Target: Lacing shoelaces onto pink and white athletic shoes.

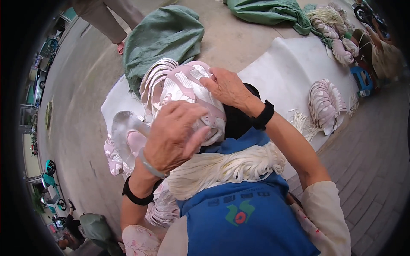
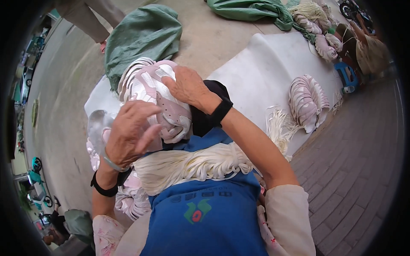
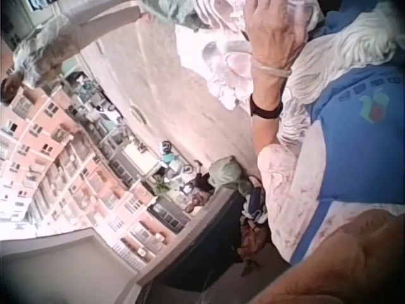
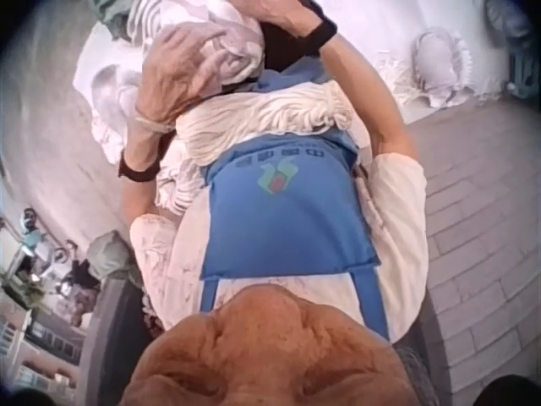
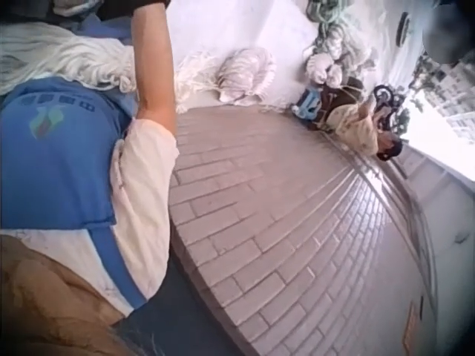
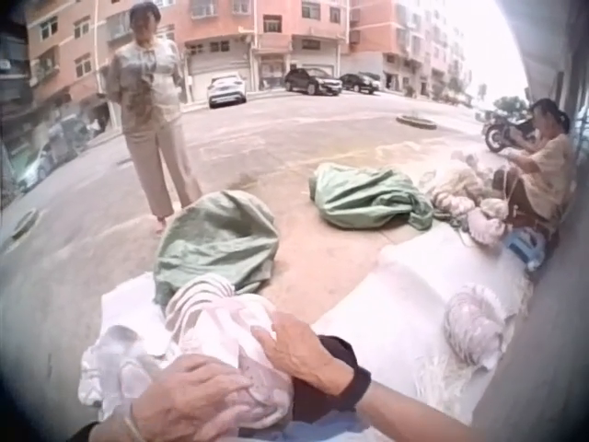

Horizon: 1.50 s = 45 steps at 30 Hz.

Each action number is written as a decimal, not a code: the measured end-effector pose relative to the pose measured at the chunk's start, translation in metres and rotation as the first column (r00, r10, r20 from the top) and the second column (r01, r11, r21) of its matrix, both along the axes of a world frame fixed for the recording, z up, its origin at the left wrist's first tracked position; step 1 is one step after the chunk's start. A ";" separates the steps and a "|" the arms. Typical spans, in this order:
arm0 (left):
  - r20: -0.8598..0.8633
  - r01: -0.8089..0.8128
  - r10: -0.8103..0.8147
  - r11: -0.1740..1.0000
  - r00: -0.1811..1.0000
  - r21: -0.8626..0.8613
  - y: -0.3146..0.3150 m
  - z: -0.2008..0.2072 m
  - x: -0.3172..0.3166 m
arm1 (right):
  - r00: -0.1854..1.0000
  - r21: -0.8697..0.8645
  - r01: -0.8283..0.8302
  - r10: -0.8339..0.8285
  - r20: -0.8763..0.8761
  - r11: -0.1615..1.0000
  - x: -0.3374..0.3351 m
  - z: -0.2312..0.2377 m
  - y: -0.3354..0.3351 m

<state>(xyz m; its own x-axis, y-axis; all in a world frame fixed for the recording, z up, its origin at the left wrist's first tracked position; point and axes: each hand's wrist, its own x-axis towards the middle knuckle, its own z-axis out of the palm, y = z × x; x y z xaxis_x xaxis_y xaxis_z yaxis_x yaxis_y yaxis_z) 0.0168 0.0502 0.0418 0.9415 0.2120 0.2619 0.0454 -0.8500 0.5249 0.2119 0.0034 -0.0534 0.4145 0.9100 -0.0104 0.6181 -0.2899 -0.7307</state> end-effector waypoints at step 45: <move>-0.011 0.006 -0.004 0.980 1.000 0.199 0.041 -0.024 -0.075 | 0.984 -0.012 0.145 -0.145 -0.106 0.989 -0.018 -0.026 0.016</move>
